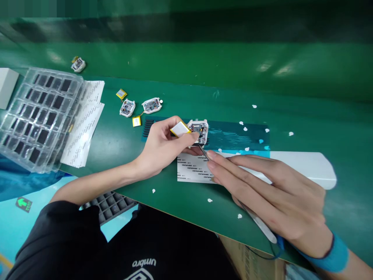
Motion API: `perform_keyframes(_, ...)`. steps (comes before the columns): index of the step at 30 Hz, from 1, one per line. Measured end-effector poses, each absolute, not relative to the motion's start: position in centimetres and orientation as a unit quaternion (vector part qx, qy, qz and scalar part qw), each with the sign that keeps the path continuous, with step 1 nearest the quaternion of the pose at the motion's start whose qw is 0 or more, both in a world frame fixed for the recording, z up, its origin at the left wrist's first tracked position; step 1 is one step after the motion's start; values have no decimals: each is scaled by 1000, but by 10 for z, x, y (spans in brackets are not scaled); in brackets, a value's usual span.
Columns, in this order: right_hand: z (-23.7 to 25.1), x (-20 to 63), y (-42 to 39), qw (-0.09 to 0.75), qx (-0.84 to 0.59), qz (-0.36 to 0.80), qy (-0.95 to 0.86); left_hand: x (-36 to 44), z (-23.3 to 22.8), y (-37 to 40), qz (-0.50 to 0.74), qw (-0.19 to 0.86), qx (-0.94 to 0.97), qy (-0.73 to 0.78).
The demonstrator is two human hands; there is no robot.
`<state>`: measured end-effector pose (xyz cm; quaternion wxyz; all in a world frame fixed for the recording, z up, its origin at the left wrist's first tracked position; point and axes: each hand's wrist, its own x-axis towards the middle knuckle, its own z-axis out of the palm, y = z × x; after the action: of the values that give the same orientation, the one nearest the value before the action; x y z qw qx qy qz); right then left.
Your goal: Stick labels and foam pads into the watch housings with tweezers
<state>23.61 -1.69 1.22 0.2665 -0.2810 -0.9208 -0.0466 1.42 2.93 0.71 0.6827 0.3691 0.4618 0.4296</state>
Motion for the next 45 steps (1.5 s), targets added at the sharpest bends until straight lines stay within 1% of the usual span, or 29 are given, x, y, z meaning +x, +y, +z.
perform_keyframes(3, 2, 237, -16, 305, -270, -70, -911, 15, 8, 29, 424, 680, 374, 467)
perform_keyframes(7, 0, 236, -16, 305, -267, -71, -911, 15, 8, 28, 420, 674, 379, 475)
perform_keyframes(12, 12, 232, -18, 261, -299, -5, -918, 14, 3, 27, 411, 687, 378, 466)
perform_keyframes(15, 10, 230, -20, 289, -328, 29, -899, 14, -1, 26, 421, 669, 396, 468)
perform_keyframes(18, 6, 229, -22, 320, -336, 36, -885, 14, -4, 25, 434, 648, 417, 467)
perform_keyframes(23, 8, 233, -25, 309, -355, 70, -880, 14, 0, 23, 437, 643, 427, 462)
perform_keyframes(29, 4, 228, -22, 333, -352, 60, -873, 13, -2, 26, 437, 656, 420, 450)
perform_keyframes(33, 4, 231, -21, 350, -357, 34, -865, 13, -3, 21, 435, 647, 444, 441)
perform_keyframes(36, 8, 237, -23, 323, -345, 42, -881, 12, -1, 26, 404, 635, 487, 443)
perform_keyframes(38, 11, 240, -25, 311, -329, 33, -891, 10, -2, 49, 399, 596, 534, 449)
perform_keyframes(39, 11, 240, -26, 313, -319, 18, -894, 7, -4, 68, 403, 560, 564, 454)
perform_keyframes(42, 10, 238, -27, 331, -296, -28, -896, -10, -16, 150, 398, 368, 680, 495)
perform_keyframes(44, 7, 237, -26, 341, -291, -41, -893, -28, -25, 202, 351, 228, 731, 539)
perform_keyframes(45, 5, 236, -25, 354, -286, -47, -889, -38, -28, 222, 329, 176, 743, 556)
